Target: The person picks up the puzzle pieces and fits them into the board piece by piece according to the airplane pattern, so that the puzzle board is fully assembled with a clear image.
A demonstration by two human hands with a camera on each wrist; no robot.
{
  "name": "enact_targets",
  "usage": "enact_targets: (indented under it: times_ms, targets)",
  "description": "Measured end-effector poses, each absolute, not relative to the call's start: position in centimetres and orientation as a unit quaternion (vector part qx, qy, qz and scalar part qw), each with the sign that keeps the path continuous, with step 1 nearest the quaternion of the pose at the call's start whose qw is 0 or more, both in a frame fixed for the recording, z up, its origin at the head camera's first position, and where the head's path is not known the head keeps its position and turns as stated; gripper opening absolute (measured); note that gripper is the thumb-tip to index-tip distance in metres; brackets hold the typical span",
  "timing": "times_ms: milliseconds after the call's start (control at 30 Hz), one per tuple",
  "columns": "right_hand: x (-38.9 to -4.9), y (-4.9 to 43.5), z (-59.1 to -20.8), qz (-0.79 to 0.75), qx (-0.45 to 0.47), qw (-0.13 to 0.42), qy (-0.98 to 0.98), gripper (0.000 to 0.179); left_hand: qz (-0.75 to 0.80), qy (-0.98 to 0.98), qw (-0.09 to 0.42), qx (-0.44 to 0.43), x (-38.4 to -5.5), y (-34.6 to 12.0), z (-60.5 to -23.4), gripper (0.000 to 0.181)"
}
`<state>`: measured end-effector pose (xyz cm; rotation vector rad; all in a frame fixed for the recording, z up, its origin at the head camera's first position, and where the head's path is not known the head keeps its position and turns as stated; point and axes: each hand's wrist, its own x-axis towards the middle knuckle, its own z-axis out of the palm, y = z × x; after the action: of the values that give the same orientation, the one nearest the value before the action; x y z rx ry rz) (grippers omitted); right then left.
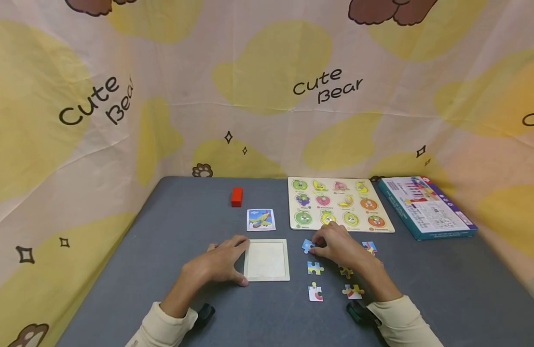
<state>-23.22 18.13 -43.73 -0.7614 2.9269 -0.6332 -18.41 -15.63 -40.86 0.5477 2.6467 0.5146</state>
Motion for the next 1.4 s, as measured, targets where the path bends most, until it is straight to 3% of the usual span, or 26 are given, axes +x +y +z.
enact_targets:
  times_ms: [367,800,1400]
  targets:
    - [-22.7,16.2,-43.2,-0.237,-0.277,0.039,0.93,0.016,0.183,0.943,0.202,0.188,-18.4,-15.8,-40.6,0.093]
    - [-23.0,11.1,-43.2,-0.214,-0.365,0.002,0.906,0.02,0.183,0.944,0.193,0.194,-18.3,-15.9,-40.5,0.092]
    - [-23.8,6.6,-43.6,-0.194,-0.39,0.016,0.9,0.021,0.19,0.943,0.195,0.19,-18.3,-15.9,-40.3,0.089]
